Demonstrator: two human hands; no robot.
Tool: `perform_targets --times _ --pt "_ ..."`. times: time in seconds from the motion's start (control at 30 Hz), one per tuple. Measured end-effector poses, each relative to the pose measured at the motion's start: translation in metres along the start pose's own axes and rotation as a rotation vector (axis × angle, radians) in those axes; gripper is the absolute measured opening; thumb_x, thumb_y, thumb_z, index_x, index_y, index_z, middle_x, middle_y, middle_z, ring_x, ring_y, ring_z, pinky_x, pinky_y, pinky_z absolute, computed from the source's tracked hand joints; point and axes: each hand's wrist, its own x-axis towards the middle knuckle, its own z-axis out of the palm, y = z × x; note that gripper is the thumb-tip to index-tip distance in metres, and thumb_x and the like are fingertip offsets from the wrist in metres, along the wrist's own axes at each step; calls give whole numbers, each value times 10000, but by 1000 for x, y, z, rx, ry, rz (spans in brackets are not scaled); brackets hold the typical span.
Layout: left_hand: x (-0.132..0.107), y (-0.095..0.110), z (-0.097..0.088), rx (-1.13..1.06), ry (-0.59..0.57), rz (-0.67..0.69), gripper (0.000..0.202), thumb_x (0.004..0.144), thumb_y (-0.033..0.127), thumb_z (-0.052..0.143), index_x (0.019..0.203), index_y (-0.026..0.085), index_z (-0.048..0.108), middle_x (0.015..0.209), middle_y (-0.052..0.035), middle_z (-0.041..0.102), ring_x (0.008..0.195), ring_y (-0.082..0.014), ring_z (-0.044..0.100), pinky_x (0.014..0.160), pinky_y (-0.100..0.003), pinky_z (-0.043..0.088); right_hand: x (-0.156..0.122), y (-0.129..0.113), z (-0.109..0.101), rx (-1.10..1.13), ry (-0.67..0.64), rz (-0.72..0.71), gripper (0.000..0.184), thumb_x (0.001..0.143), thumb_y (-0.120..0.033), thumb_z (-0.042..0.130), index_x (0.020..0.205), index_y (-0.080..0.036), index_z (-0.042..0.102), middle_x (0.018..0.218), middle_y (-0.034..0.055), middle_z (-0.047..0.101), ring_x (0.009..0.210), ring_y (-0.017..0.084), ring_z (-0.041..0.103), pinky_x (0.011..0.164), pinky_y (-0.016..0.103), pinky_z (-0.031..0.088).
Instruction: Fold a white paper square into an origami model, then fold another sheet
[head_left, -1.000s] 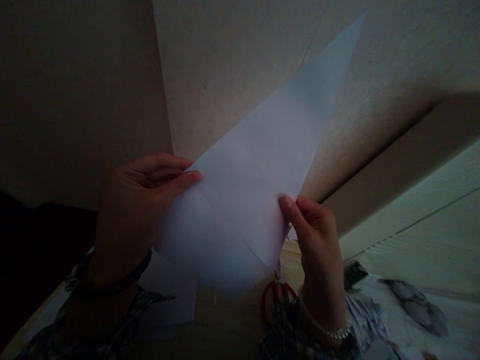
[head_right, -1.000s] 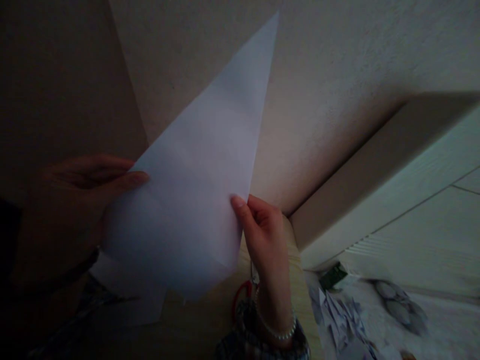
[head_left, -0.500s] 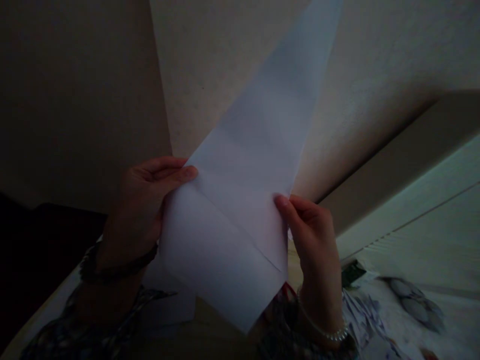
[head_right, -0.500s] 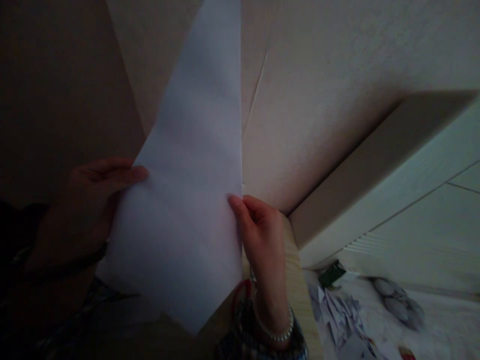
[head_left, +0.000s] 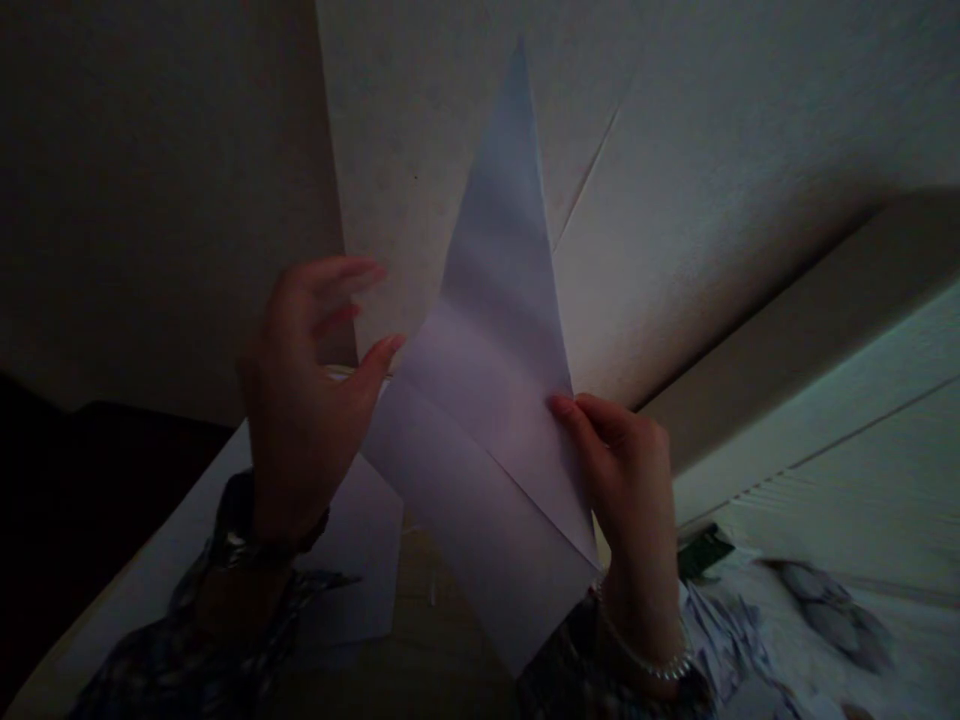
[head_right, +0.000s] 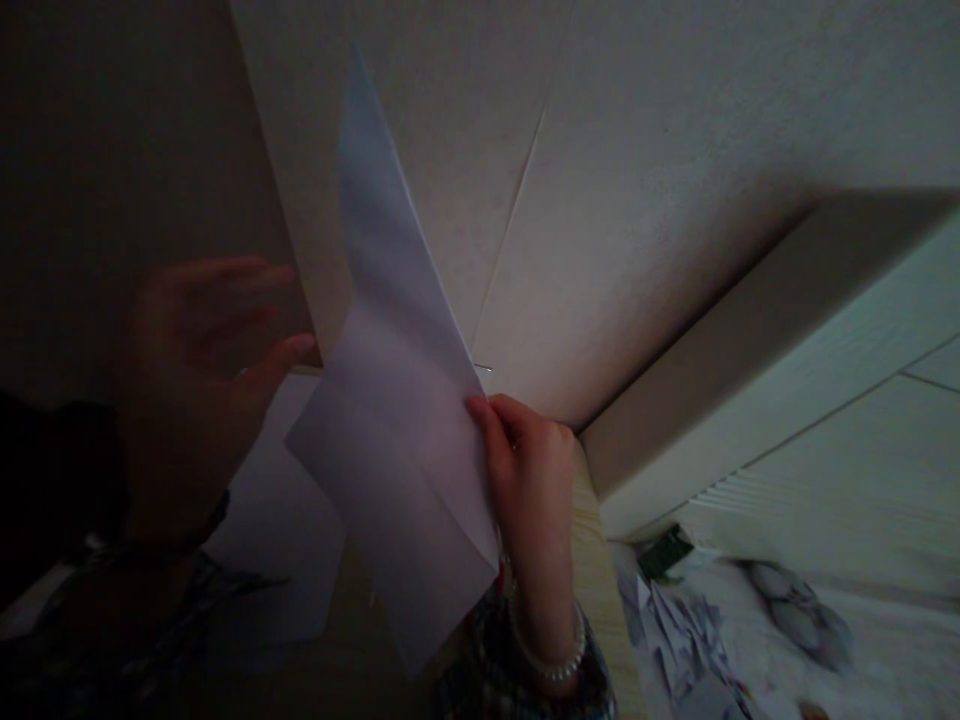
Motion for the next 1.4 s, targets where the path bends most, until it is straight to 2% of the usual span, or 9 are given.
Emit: perform_targets --times 0.1,0.17,0.27,0.33,0.4,0.6,0.77,0.97,1.4 --pt "-7 21 -5 329 -55 466 479 699 129 725 1156 213 612 1389 -47 516 1386 -269 312 1188 -440 201 -1 -3 3 -110 -6 -93 343 887 -377 530 633 -182 654 493 -25 569 437 101 467 468 227 285" --pt "-13 34 -2 404 -102 485 300 721 204 739 1003 290 683 1457 49 435 1418 -280 242 1205 -461 111 -3 -5 6 -175 -22 -162 329 902 -349 516 649 -191 655 530 -11 609 456 113 500 496 228 312" --pt "-22 43 7 453 -153 467 73 793 242 693 828 305 682 1372 104 535 1387 -261 328 1186 -537 -37 -4 -8 12 -260 -76 -274 284 912 -262 503 684 -192 658 635 24 668 550 143 573 557 239 359" --pt "-25 41 11 459 -224 505 115 819 205 655 770 309 665 1353 128 556 1406 -255 304 1150 -575 -141 -4 -11 15 -299 -113 -332 244 910 -203 503 731 -190 669 719 46 689 638 163 608 598 247 384" --pt "-24 37 12 464 -279 531 142 831 189 629 767 313 658 1373 139 540 1416 -251 289 1133 -592 -166 -5 -13 16 -324 -136 -368 225 910 -160 500 775 -192 678 772 55 691 698 171 616 628 252 400" --pt "-19 30 7 310 -410 440 191 827 140 597 733 296 654 1290 94 620 1324 -253 448 1158 -597 -79 -6 -17 18 -336 -136 -412 213 916 -132 502 825 -197 683 814 46 680 752 163 608 673 256 425" --pt "-20 24 10 359 -355 587 156 860 137 574 786 256 644 1162 47 686 1225 -250 539 1140 -610 34 -8 -18 18 -313 -126 -439 208 923 -139 495 837 -197 675 820 44 677 767 168 606 700 273 441" --pt "-18 22 12 357 -277 621 140 858 158 583 757 244 630 990 47 726 1134 -227 596 1135 -554 139 -11 -21 11 -197 14 -451 113 903 -151 536 883 -175 644 867 46 670 811 179 607 725 295 454" --pt "-21 37 8 359 -264 468 139 806 219 638 674 262 645 1122 0 680 1200 -313 527 1030 -600 317 -12 -23 6 -160 126 -590 64 882 -150 561 849 -179 608 825 35 642 793 170 588 683 307 456"
